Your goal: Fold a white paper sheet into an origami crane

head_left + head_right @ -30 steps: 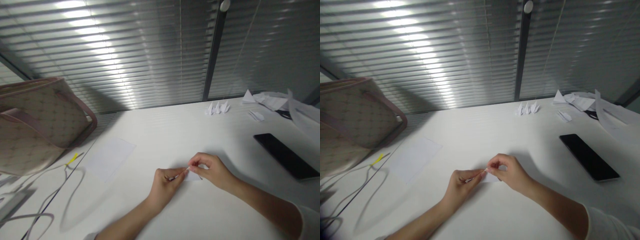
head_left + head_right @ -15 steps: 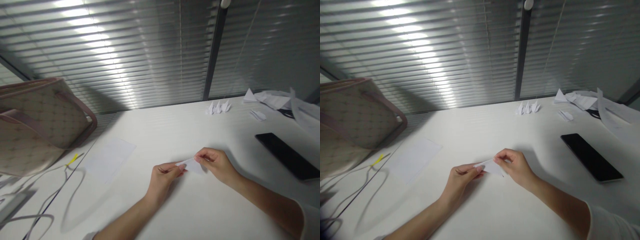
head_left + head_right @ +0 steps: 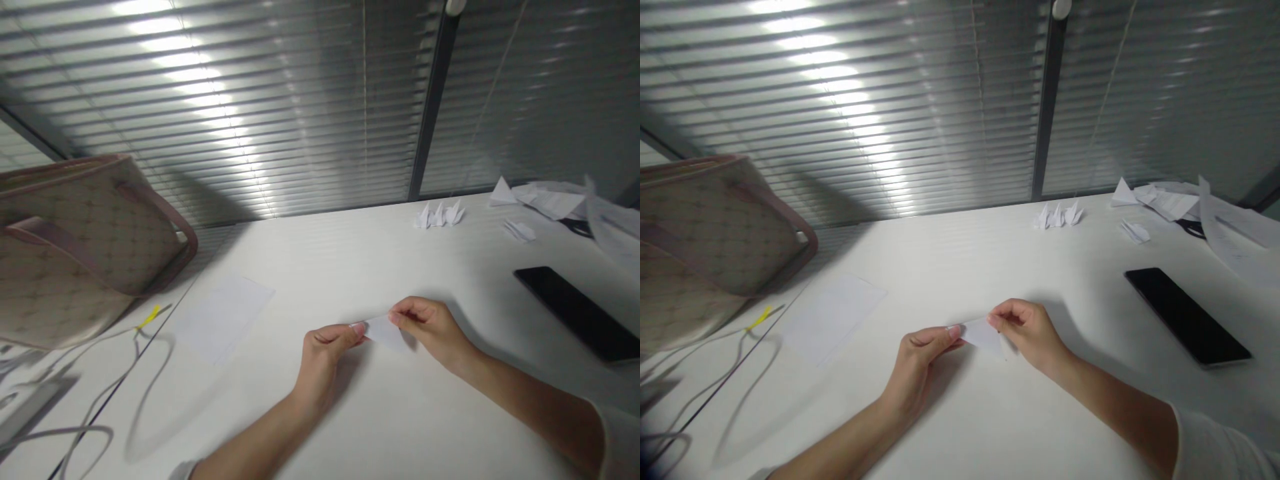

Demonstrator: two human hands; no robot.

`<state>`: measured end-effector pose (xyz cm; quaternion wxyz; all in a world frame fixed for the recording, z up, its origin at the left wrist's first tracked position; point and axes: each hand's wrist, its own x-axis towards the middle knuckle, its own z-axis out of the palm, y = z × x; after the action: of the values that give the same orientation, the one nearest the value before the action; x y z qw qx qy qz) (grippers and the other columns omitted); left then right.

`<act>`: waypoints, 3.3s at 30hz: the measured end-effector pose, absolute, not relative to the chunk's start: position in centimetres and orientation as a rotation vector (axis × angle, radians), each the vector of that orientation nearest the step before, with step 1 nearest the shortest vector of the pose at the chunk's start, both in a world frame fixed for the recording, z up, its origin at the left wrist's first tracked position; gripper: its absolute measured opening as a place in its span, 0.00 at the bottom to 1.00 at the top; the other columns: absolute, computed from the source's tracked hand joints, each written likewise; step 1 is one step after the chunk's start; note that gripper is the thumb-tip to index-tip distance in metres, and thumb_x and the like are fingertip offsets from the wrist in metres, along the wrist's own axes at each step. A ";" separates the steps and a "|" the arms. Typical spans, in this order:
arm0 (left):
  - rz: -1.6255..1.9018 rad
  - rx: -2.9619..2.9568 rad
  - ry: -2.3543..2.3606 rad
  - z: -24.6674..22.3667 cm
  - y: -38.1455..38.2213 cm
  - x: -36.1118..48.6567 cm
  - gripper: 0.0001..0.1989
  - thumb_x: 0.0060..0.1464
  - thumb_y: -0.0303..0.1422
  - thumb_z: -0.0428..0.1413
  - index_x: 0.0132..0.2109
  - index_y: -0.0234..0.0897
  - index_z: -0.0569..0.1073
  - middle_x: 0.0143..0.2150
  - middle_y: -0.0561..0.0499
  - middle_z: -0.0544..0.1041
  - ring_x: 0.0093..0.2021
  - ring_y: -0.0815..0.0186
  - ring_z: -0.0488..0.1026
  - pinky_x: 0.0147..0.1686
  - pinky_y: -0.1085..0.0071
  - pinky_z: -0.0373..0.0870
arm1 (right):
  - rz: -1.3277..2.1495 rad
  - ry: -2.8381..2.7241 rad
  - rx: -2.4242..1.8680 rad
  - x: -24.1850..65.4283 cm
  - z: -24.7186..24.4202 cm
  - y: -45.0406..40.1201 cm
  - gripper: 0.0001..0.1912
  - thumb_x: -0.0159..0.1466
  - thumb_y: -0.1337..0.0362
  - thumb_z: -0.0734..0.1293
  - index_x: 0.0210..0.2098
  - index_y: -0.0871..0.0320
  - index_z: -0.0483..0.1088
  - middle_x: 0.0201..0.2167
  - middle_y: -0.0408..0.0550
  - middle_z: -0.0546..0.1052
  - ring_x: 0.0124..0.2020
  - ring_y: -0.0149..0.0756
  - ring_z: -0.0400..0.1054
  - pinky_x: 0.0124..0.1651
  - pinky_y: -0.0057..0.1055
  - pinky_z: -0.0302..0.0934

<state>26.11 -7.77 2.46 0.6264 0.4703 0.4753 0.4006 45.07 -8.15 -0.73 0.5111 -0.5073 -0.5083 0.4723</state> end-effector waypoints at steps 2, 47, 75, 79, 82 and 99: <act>0.930 1.113 1.094 2.3 -7.7 26.1 0.12 0.50 0.39 0.62 0.29 0.33 0.81 0.31 0.45 0.82 0.33 0.63 0.76 0.38 0.70 0.70 | 1.134 -1.235 -1.218 45.1 -0.8 -8.1 0.14 0.55 0.51 0.71 0.28 0.57 0.73 0.25 0.45 0.76 0.27 0.33 0.69 0.32 0.30 0.63; 0.934 1.764 1.114 2.1 -6.7 24.9 0.06 0.54 0.35 0.59 0.36 0.37 0.76 0.33 0.49 0.80 0.33 0.64 0.78 0.35 0.71 0.75 | 0.640 -1.588 -1.066 45.9 0.9 -9.0 0.05 0.62 0.65 0.66 0.29 0.55 0.71 0.26 0.45 0.74 0.29 0.34 0.68 0.32 0.31 0.63; 0.735 1.294 1.074 2.7 -6.8 25.0 0.18 0.53 0.47 0.57 0.32 0.32 0.74 0.32 0.42 0.81 0.36 0.58 0.79 0.36 0.65 0.76 | 0.977 -1.356 -1.282 45.9 0.5 -7.9 0.11 0.57 0.56 0.68 0.27 0.57 0.73 0.25 0.46 0.78 0.28 0.35 0.71 0.32 0.30 0.66; 0.734 1.326 1.034 2.6 -6.7 24.8 0.23 0.59 0.49 0.48 0.36 0.31 0.74 0.32 0.40 0.81 0.35 0.57 0.79 0.38 0.62 0.76 | 1.009 -1.359 -1.277 45.9 0.4 -7.9 0.11 0.56 0.56 0.68 0.27 0.58 0.74 0.26 0.46 0.78 0.29 0.35 0.71 0.32 0.30 0.65; 0.738 1.398 1.031 2.5 -6.8 24.7 0.25 0.61 0.48 0.44 0.39 0.30 0.75 0.33 0.40 0.81 0.35 0.57 0.79 0.39 0.61 0.75 | 1.027 -1.371 -1.267 45.8 0.5 -8.0 0.10 0.57 0.57 0.68 0.27 0.58 0.73 0.26 0.46 0.78 0.29 0.35 0.70 0.32 0.30 0.64; 0.683 1.732 1.107 2.0 -7.4 24.7 0.12 0.57 0.39 0.55 0.42 0.41 0.80 0.35 0.53 0.82 0.37 0.59 0.78 0.38 0.71 0.71 | 0.996 -1.397 -1.253 45.6 0.7 -8.1 0.09 0.60 0.59 0.65 0.29 0.57 0.72 0.26 0.44 0.76 0.29 0.34 0.70 0.32 0.28 0.63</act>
<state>24.68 -7.35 2.05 0.4687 0.7064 0.4514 0.2784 45.62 -8.12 0.72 0.4870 -0.5151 -0.5743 0.4096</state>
